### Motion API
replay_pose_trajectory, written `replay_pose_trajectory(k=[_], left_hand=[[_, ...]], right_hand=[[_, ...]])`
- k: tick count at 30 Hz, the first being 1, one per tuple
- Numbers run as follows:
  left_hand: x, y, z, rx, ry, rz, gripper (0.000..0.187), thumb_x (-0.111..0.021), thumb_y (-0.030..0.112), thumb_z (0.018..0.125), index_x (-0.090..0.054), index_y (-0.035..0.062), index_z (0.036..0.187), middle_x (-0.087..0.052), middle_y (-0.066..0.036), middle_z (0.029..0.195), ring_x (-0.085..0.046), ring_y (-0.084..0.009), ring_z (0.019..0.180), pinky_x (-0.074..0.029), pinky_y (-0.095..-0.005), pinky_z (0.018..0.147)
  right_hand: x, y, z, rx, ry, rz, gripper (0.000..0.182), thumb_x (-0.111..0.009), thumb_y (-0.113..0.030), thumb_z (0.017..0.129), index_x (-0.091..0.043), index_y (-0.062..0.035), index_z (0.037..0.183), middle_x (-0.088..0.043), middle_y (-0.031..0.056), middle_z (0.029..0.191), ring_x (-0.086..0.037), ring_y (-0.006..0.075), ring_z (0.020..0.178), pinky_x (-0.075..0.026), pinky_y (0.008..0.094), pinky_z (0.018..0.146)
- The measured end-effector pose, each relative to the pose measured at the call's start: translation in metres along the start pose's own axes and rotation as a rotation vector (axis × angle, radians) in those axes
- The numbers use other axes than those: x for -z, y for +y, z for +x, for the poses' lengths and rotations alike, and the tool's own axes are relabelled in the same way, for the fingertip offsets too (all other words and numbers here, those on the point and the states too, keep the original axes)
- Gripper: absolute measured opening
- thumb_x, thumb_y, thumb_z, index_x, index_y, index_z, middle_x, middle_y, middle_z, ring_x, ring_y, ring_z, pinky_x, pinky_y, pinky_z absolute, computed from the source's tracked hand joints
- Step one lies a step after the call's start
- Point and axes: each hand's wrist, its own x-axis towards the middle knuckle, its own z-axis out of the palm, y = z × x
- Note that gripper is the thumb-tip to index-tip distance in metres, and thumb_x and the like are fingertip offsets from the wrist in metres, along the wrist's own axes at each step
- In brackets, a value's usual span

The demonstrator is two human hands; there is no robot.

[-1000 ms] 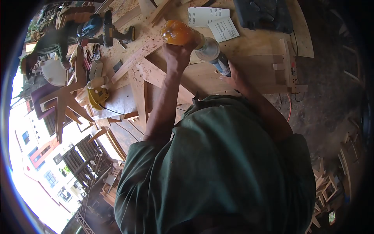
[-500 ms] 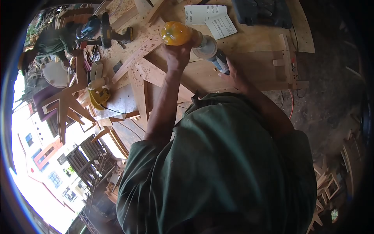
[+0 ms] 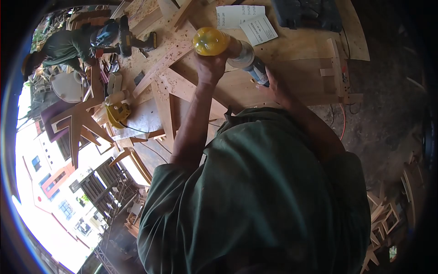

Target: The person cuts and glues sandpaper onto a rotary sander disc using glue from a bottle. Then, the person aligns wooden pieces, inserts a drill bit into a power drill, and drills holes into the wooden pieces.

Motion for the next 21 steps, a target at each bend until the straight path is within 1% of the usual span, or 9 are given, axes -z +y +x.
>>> replay_pose_trajectory(k=[3,7,8,11,12,15,19,20,21], left_hand=[[0.009,0.005,-0.011,0.057,0.003,-0.109,0.030,-0.082,0.010,0.075,-0.071,0.0034,0.103,-0.076,-0.008,0.095,-0.074,-0.0210,0.086,-0.058,-0.0350,0.080],[0.014,0.003,0.000,0.091,0.038,-0.130,0.030,-0.082,0.011,0.076,-0.072,0.0027,0.103,-0.076,-0.009,0.096,-0.074,-0.0215,0.087,-0.058,-0.0348,0.078],[0.011,0.002,0.004,0.062,0.057,-0.011,0.029,-0.081,0.013,0.077,-0.072,0.0025,0.102,-0.076,-0.008,0.095,-0.074,-0.0218,0.086,-0.059,-0.0354,0.077],[0.006,0.004,-0.001,0.011,-0.013,0.057,0.032,-0.082,0.015,0.078,-0.071,0.0019,0.105,-0.076,-0.009,0.096,-0.075,-0.0226,0.087,-0.058,-0.0359,0.077],[0.004,0.002,-0.008,-0.024,0.010,0.032,0.032,-0.082,0.014,0.078,-0.070,0.0012,0.105,-0.076,-0.011,0.095,-0.075,-0.0228,0.087,-0.058,-0.0365,0.076],[0.015,-0.001,-0.017,0.032,-0.053,-0.052,0.043,-0.085,0.009,0.075,-0.068,0.0025,0.113,-0.073,-0.009,0.107,-0.072,-0.0177,0.096,-0.058,-0.0326,0.086],[0.008,0.001,0.003,0.075,0.023,-0.005,0.026,-0.082,0.005,0.077,-0.073,0.0032,0.102,-0.077,-0.006,0.097,-0.074,-0.0158,0.088,-0.059,-0.0325,0.081],[0.002,-0.001,0.007,0.029,0.029,0.050,0.020,-0.083,0.006,0.079,-0.075,0.0049,0.097,-0.078,-0.005,0.092,-0.074,-0.0146,0.084,-0.060,-0.0321,0.079],[-0.002,0.000,0.003,0.017,0.002,0.040,0.021,-0.085,0.009,0.078,-0.075,0.0049,0.097,-0.078,-0.005,0.092,-0.074,-0.0148,0.084,-0.060,-0.0320,0.079]], right_hand=[[0.006,-0.006,0.001,-0.036,-0.027,0.030,0.090,-0.081,-0.029,0.086,-0.032,0.0042,0.154,-0.050,0.0317,0.143,-0.053,0.0442,0.131,-0.044,0.0467,0.111],[0.005,-0.004,0.000,-0.066,-0.050,0.019,0.090,-0.081,-0.028,0.086,-0.032,0.0041,0.154,-0.050,0.0316,0.144,-0.052,0.0436,0.133,-0.043,0.0465,0.111],[0.002,-0.001,0.001,-0.036,-0.026,0.018,0.090,-0.080,-0.028,0.086,-0.032,0.0043,0.154,-0.050,0.0316,0.144,-0.052,0.0435,0.133,-0.043,0.0463,0.112],[-0.002,0.004,0.000,0.014,0.013,0.012,0.089,-0.080,-0.028,0.086,-0.032,0.0048,0.154,-0.050,0.0317,0.144,-0.051,0.0434,0.135,-0.042,0.0461,0.112],[0.000,0.002,0.000,0.011,0.008,0.011,0.089,-0.080,-0.028,0.086,-0.032,0.0049,0.154,-0.050,0.0318,0.144,-0.051,0.0433,0.135,-0.042,0.0461,0.112],[0.000,0.000,0.001,-0.018,0.001,0.025,0.089,-0.081,-0.027,0.086,-0.033,0.0054,0.153,-0.049,0.0319,0.145,-0.050,0.0434,0.135,-0.042,0.0462,0.113],[0.001,0.002,0.001,0.006,0.002,-0.001,0.089,-0.081,-0.027,0.085,-0.034,0.0056,0.152,-0.049,0.0320,0.144,-0.051,0.0437,0.134,-0.042,0.0464,0.112],[0.001,0.000,0.001,0.008,0.004,-0.001,0.088,-0.082,-0.027,0.085,-0.035,0.0057,0.152,-0.050,0.0318,0.144,-0.051,0.0439,0.133,-0.042,0.0466,0.112],[0.002,-0.001,0.001,0.008,0.008,-0.002,0.088,-0.082,-0.027,0.084,-0.036,0.0058,0.152,-0.050,0.0317,0.143,-0.052,0.0440,0.132,-0.042,0.0468,0.112]])
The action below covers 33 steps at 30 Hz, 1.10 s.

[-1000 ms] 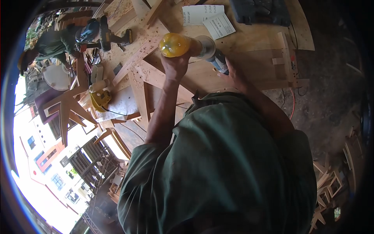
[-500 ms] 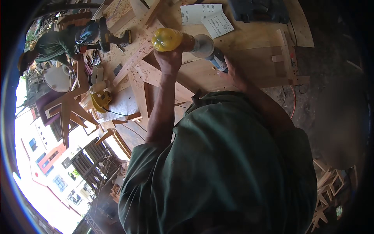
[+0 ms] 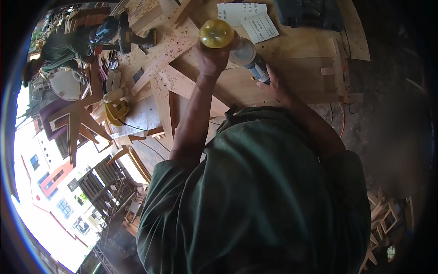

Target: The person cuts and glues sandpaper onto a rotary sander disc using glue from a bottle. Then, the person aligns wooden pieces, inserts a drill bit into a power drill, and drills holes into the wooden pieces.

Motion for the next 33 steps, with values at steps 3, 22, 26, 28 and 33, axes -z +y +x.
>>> replay_pose_trajectory(k=[3,22,26,28,33], left_hand=[[-0.006,0.014,0.000,0.008,-0.112,-0.117,0.030,-0.090,0.018,0.077,-0.075,0.0039,0.098,-0.077,-0.006,0.093,-0.074,-0.0161,0.086,-0.060,-0.0320,0.079],[-0.002,-0.042,-0.021,-0.266,-0.260,0.112,0.025,-0.084,0.015,0.084,-0.072,0.0062,0.104,-0.073,-0.005,0.098,-0.071,-0.0180,0.088,-0.058,-0.0337,0.078],[0.018,-0.040,-0.037,-0.132,-0.261,0.057,0.022,-0.084,0.007,0.083,-0.071,0.0046,0.101,-0.072,-0.005,0.096,-0.069,-0.0149,0.085,-0.057,-0.0304,0.077],[0.020,-0.045,-0.036,0.099,-0.137,-0.251,0.022,-0.084,0.006,0.082,-0.071,0.0040,0.100,-0.072,-0.005,0.096,-0.069,-0.0149,0.085,-0.057,-0.0297,0.077],[-0.010,-0.018,-0.006,0.036,-0.037,-0.185,0.019,-0.084,0.012,0.079,-0.073,0.0051,0.093,-0.074,-0.005,0.090,-0.071,-0.0183,0.080,-0.057,-0.0331,0.076]], right_hand=[[0.004,-0.007,0.003,-0.045,-0.017,-0.024,0.090,-0.083,-0.028,0.083,-0.036,0.0057,0.151,-0.050,0.0316,0.143,-0.052,0.0443,0.131,-0.043,0.0472,0.111],[0.001,-0.074,0.103,0.219,0.103,0.109,0.102,-0.088,-0.028,0.067,-0.037,0.0007,0.150,-0.049,0.0233,0.144,-0.048,0.0394,0.136,-0.042,0.0436,0.114],[-0.001,-0.090,0.106,0.099,-0.038,0.039,0.106,-0.088,-0.029,0.067,-0.034,0.0031,0.151,-0.048,0.0261,0.143,-0.048,0.0397,0.135,-0.042,0.0437,0.114],[-0.002,-0.082,0.113,0.066,0.000,0.080,0.108,-0.089,-0.030,0.066,-0.033,0.0048,0.151,-0.048,0.0271,0.143,-0.049,0.0397,0.135,-0.042,0.0438,0.114],[0.002,-0.072,0.106,0.138,0.057,0.119,0.117,-0.093,-0.037,0.063,-0.031,0.0059,0.153,-0.048,0.0265,0.142,-0.050,0.0391,0.134,-0.042,0.0433,0.113]])
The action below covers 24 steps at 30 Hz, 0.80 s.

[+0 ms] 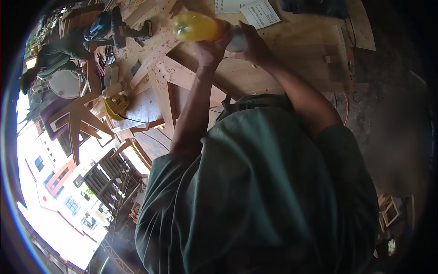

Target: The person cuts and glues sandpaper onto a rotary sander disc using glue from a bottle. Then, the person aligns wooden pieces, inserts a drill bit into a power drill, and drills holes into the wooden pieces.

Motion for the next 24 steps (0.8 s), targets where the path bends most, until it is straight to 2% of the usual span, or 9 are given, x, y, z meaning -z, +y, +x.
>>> replay_pose_trajectory(k=[3,7,9,10,13,14,17,21,24], left_hand=[[-0.013,-0.008,0.000,-0.127,-0.070,0.110,0.019,-0.083,0.015,0.080,-0.074,0.0089,0.095,-0.073,-0.005,0.089,-0.071,-0.0221,0.078,-0.056,-0.0352,0.072],[-0.002,-0.024,-0.015,-0.378,-0.201,0.546,0.026,-0.084,0.019,0.084,-0.073,0.0102,0.106,-0.072,-0.004,0.097,-0.070,-0.0262,0.087,-0.057,-0.0363,0.081],[0.003,-0.024,-0.027,-0.343,-0.261,0.603,0.028,-0.083,0.020,0.085,-0.072,0.0113,0.109,-0.072,-0.005,0.097,-0.070,-0.0290,0.087,-0.057,-0.0370,0.082],[0.005,-0.029,-0.032,-0.436,-0.230,0.572,0.026,-0.084,0.017,0.084,-0.072,0.0096,0.107,-0.073,-0.005,0.098,-0.071,-0.0247,0.087,-0.057,-0.0362,0.081],[0.012,-0.001,-0.032,-0.094,-0.207,0.310,0.024,-0.085,0.012,0.083,-0.073,0.0070,0.103,-0.073,-0.004,0.100,-0.071,-0.0186,0.087,-0.058,-0.0343,0.080],[0.012,0.000,-0.023,-0.042,-0.180,0.115,0.024,-0.086,0.010,0.080,-0.073,0.0050,0.100,-0.073,-0.004,0.100,-0.069,-0.0138,0.088,-0.058,-0.0325,0.079],[-0.003,0.001,0.001,0.069,-0.095,0.032,0.025,-0.086,0.012,0.081,-0.072,0.0042,0.100,-0.073,-0.004,0.098,-0.069,-0.0129,0.086,-0.057,-0.0317,0.076],[-0.008,-0.023,-0.021,-0.407,-0.196,0.581,0.021,-0.081,0.016,0.086,-0.073,0.0067,0.103,-0.072,-0.005,0.094,-0.069,-0.0189,0.082,-0.056,-0.0332,0.075],[0.002,-0.007,-0.039,-0.246,-0.248,0.562,0.023,-0.084,0.017,0.084,-0.073,0.0089,0.103,-0.072,-0.006,0.099,-0.069,-0.0208,0.089,-0.056,-0.0348,0.081]], right_hand=[[-0.005,0.010,-0.001,0.027,0.059,-0.023,0.120,-0.095,-0.035,0.063,-0.029,0.0046,0.154,-0.048,0.0257,0.142,-0.051,0.0383,0.132,-0.043,0.0433,0.112],[-0.003,0.016,-0.004,0.018,0.002,-0.045,0.118,-0.094,-0.033,0.063,-0.028,-0.0007,0.156,-0.048,0.0254,0.144,-0.050,0.0393,0.134,-0.044,0.0441,0.113],[-0.004,0.013,-0.007,-0.008,-0.027,-0.056,0.118,-0.094,-0.033,0.063,-0.028,-0.0029,0.156,-0.049,0.0250,0.145,-0.050,0.0396,0.135,-0.045,0.0443,0.113],[-0.003,0.013,-0.006,-0.009,-0.032,-0.067,0.117,-0.094,-0.032,0.063,-0.029,-0.0033,0.156,-0.049,0.0248,0.145,-0.051,0.0395,0.134,-0.045,0.0443,0.113],[-0.001,0.007,-0.009,-0.041,-0.020,-0.072,0.115,-0.093,-0.030,0.063,-0.030,-0.0034,0.155,-0.050,0.0244,0.143,-0.053,0.0391,0.132,-0.046,0.0438,0.112],[0.000,0.006,-0.008,-0.051,-0.010,-0.072,0.114,-0.093,-0.029,0.063,-0.030,-0.0033,0.155,-0.050,0.0244,0.143,-0.053,0.0390,0.132,-0.046,0.0436,0.111],[-0.004,0.008,-0.009,-0.016,0.019,-0.074,0.114,-0.093,-0.030,0.063,-0.031,-0.0032,0.154,-0.051,0.0246,0.141,-0.054,0.0390,0.130,-0.047,0.0436,0.111],[-0.010,0.020,-0.004,0.016,0.009,-0.123,0.112,-0.093,-0.030,0.063,-0.031,-0.0032,0.153,-0.053,0.0244,0.138,-0.054,0.0390,0.130,-0.047,0.0437,0.111],[-0.009,0.017,-0.004,0.003,-0.014,-0.196,0.112,-0.093,-0.030,0.063,-0.032,-0.0032,0.152,-0.054,0.0243,0.136,-0.055,0.0389,0.128,-0.048,0.0436,0.110]])
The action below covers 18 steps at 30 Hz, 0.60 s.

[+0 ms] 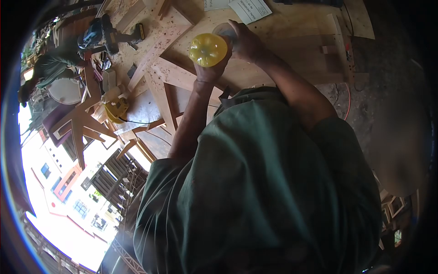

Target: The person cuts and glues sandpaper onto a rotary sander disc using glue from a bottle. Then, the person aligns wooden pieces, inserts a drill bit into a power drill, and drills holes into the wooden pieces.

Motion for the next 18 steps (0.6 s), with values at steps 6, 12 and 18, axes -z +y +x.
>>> replay_pose_trajectory(k=[6,12,18], left_hand=[[0.003,-0.007,0.042,0.232,0.206,-0.539,0.026,-0.089,0.011,0.076,-0.073,0.0085,0.098,-0.073,-0.004,0.086,-0.070,-0.0176,0.076,-0.056,-0.0307,0.071],[-0.004,0.004,0.006,0.060,0.071,-0.110,0.024,-0.085,0.010,0.078,-0.073,0.0098,0.099,-0.071,-0.004,0.088,-0.069,-0.0154,0.078,-0.055,-0.0344,0.070],[0.012,-0.006,0.024,0.253,0.176,-0.574,0.025,-0.084,0.008,0.081,-0.070,0.0002,0.100,-0.073,-0.007,0.092,-0.069,-0.0125,0.082,-0.057,-0.0299,0.074]], right_hand=[[0.009,-0.008,-0.002,-0.030,0.027,0.082,0.111,-0.093,-0.029,0.062,-0.033,-0.0021,0.151,-0.056,0.0245,0.132,-0.057,0.0393,0.124,-0.049,0.0440,0.107],[0.011,-0.014,0.000,-0.048,-0.034,0.057,0.112,-0.094,-0.029,0.062,-0.033,0.0004,0.150,-0.055,0.0257,0.133,-0.057,0.0393,0.124,-0.049,0.0444,0.107],[0.005,-0.007,-0.006,0.032,0.093,0.098,0.112,-0.095,-0.027,0.061,-0.032,0.0006,0.150,-0.055,0.0262,0.133,-0.057,0.0414,0.124,-0.049,0.0452,0.107]])
